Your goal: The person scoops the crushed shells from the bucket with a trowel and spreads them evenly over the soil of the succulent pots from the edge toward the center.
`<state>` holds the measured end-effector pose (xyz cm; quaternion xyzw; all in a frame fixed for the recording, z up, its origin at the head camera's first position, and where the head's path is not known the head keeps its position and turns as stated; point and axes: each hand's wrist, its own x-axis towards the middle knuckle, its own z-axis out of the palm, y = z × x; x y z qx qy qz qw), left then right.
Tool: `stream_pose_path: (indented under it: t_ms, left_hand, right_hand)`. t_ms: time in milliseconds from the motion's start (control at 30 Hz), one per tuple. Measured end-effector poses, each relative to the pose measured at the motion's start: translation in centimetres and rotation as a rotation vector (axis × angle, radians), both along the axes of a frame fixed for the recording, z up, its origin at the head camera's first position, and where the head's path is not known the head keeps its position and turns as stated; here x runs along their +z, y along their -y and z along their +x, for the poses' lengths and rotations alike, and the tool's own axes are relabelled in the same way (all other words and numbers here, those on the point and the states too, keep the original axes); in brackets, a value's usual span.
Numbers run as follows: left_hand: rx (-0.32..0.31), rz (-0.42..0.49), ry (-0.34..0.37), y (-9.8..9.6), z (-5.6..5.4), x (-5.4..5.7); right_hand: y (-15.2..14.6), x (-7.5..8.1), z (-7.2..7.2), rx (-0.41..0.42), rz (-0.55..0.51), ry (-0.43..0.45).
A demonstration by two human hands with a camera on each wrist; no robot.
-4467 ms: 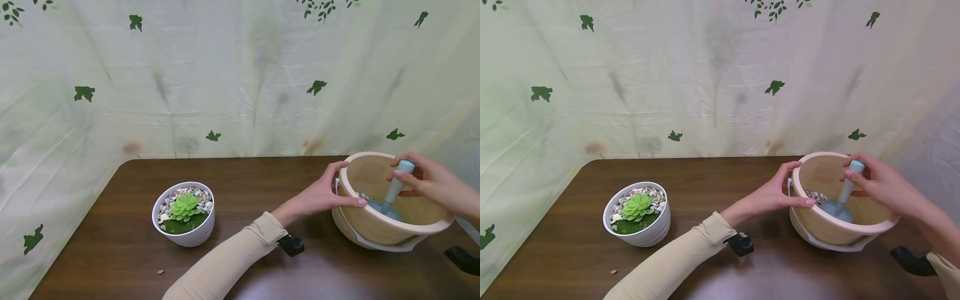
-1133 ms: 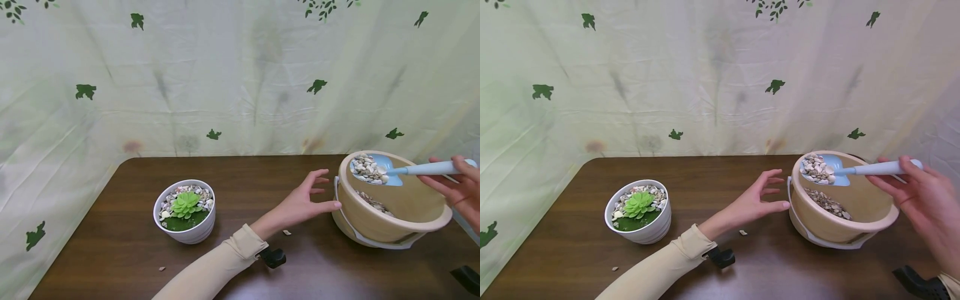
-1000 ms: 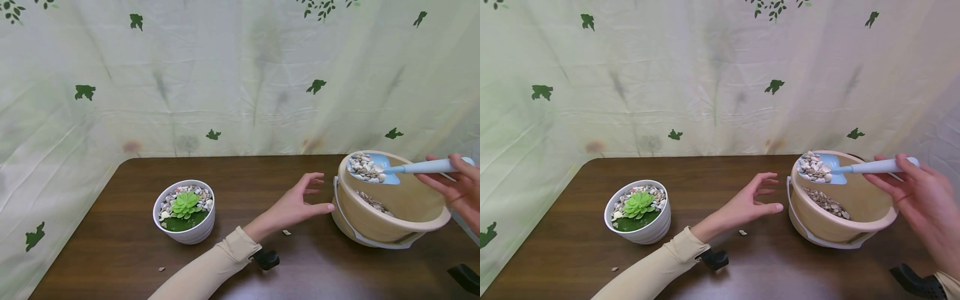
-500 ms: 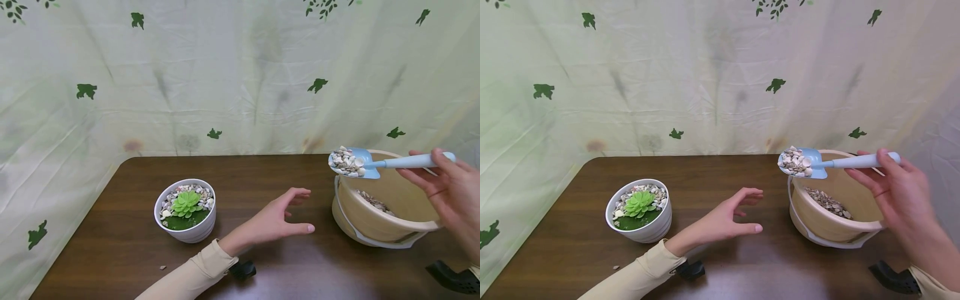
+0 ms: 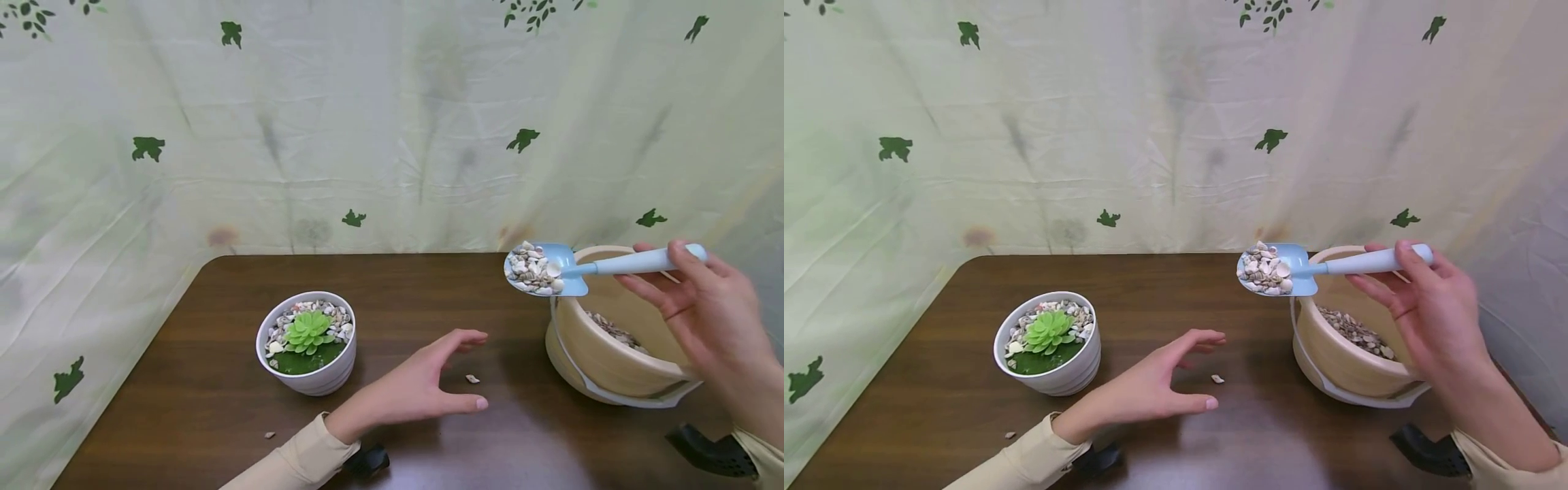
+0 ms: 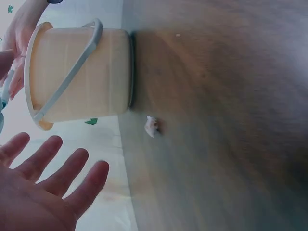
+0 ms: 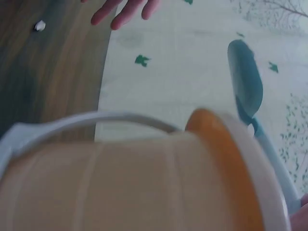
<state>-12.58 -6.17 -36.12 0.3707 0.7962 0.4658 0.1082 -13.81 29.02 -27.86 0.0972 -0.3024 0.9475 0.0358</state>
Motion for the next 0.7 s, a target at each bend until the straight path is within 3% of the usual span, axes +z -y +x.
stream_pose_path:
  t_ms: [300,700]
  left_hand:
    - [0.071,-0.044,0.001,2.8,1.7,-0.5]
    - [0.132,-0.007,0.0,7.7,4.1,-0.6]
  right_hand:
    - [2.5,0.1,0.2,0.0,0.016,-0.041]
    - [5.9,0.0,-0.1,0.039,0.08,-0.073]
